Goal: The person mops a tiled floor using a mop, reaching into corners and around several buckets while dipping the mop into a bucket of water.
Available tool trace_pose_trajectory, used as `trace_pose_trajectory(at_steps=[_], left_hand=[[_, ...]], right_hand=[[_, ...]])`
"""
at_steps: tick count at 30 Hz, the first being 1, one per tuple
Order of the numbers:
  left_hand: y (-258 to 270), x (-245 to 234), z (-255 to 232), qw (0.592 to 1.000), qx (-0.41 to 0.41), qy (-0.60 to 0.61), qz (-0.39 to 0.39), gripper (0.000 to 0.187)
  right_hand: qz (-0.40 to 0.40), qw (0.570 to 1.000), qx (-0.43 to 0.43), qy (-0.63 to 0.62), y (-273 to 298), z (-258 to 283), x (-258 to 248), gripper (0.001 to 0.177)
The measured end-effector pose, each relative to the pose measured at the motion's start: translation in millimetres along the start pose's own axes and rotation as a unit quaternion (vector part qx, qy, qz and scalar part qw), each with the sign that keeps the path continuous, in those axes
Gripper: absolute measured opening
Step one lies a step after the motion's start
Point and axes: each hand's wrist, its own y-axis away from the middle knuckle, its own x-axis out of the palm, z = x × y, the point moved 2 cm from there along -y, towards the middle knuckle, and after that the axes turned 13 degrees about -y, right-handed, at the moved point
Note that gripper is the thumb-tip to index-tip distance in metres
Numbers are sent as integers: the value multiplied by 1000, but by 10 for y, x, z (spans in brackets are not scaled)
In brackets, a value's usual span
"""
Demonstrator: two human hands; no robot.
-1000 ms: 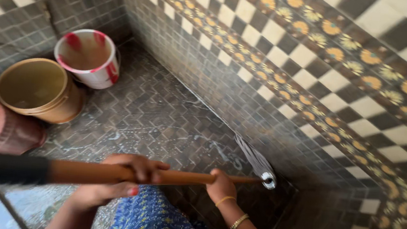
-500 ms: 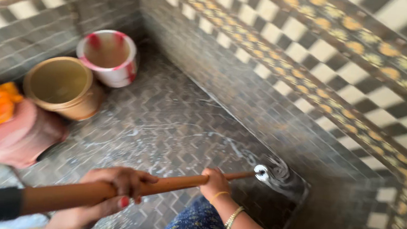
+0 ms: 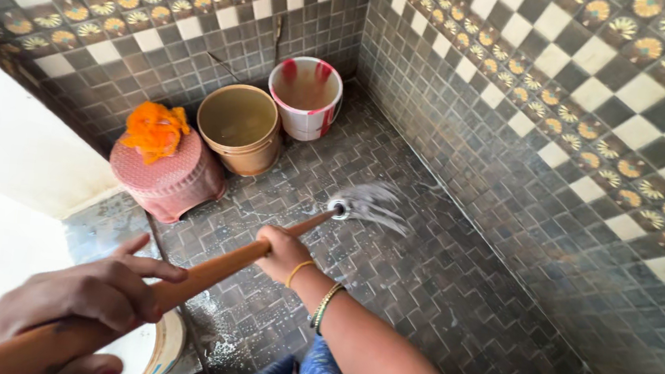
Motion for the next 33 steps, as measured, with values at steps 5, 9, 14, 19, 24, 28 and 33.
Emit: trace_pose_trajectory(at_steps=[5,9,14,19,24,28,33], left_hand=[[-166,-268,190,990,48,27,128,11],[-330,-112,442,988,43,129,70,14],[-794,694,728,956,22,261,136,18],[-935,1823,746,907,-22,378,185,19],[-680,2579,851,853,-114,459,219,20],[-676,2521,924,825,-93,526,183,26],[-754,1586,818,893,-97,431,86,26]], right_hand=[[-18,999,-33,18,223,124,-131,26],[-72,997,11,22,649,-36,-451,31],[-185,979,84,22,1449,-550,-894,28],[-299,918,258,39,2435,-1431,-1231,36],[-276,879,382,76,3272,-2133,-1192,33],[-294,872,373,115,3217,-2258,-1045,34],[-243,886,371,138,2265,-1646,-913,18]])
